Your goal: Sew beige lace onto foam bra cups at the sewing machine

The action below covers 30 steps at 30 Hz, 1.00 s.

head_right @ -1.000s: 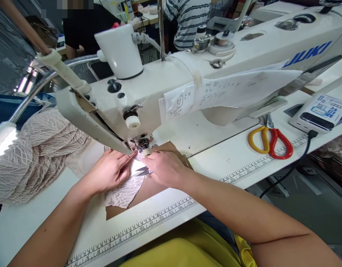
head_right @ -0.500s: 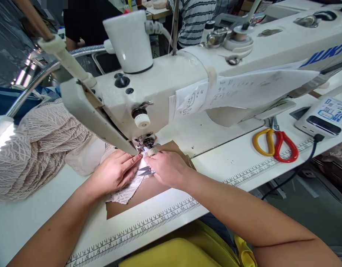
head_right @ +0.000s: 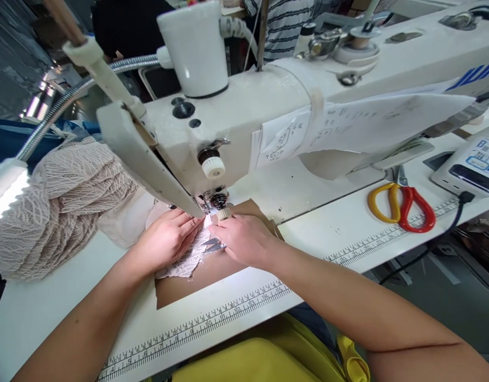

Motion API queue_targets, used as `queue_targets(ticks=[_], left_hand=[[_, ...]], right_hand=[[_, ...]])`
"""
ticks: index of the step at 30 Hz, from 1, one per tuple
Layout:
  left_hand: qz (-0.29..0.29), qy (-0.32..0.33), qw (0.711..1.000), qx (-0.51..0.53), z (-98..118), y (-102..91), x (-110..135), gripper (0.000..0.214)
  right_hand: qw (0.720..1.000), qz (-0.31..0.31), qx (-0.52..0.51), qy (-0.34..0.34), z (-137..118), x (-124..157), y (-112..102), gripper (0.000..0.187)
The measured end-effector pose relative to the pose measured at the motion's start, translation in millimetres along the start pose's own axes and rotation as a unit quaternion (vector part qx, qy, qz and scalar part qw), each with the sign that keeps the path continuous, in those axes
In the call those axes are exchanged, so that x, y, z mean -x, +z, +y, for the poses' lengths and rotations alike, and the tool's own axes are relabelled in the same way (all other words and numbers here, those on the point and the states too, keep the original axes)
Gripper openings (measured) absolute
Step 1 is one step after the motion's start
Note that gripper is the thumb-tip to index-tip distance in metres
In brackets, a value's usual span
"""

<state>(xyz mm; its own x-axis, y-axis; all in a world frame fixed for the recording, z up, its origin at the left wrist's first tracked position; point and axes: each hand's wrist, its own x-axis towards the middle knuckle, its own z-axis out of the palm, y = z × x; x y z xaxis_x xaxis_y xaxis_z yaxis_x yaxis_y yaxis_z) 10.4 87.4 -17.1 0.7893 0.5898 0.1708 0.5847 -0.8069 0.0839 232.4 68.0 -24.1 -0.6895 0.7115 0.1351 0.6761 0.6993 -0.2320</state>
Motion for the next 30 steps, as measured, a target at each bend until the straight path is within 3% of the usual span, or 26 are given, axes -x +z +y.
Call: queue_targets(ticks=[11,15,19,24,30], left_hand=[[-0.012,-0.053,0.999,-0.004,0,2.8,4,0.031],[-0.002,-0.062,0.998,-0.006,-1,2.4,6,0.031],[0.012,-0.022,1.0,0.015,-3,2.3,10,0.033],[0.005,0.045,0.998,0.046,-5,0.5,13,0.035],[-0.007,0.052,0.997,0.048,-3,0.0,13,0.036]], right_hand=[[0.997,-0.016,0.065,0.032,-7,-2,-2,0.04],[0.998,-0.013,0.058,0.01,-5,-1,-1,0.04],[0.998,-0.027,0.04,-0.035,-3,0,-2,0.037],[0.998,-0.023,0.041,-0.042,-4,0,-3,0.033],[0.998,0.002,0.05,-0.032,-5,3,0,0.034]])
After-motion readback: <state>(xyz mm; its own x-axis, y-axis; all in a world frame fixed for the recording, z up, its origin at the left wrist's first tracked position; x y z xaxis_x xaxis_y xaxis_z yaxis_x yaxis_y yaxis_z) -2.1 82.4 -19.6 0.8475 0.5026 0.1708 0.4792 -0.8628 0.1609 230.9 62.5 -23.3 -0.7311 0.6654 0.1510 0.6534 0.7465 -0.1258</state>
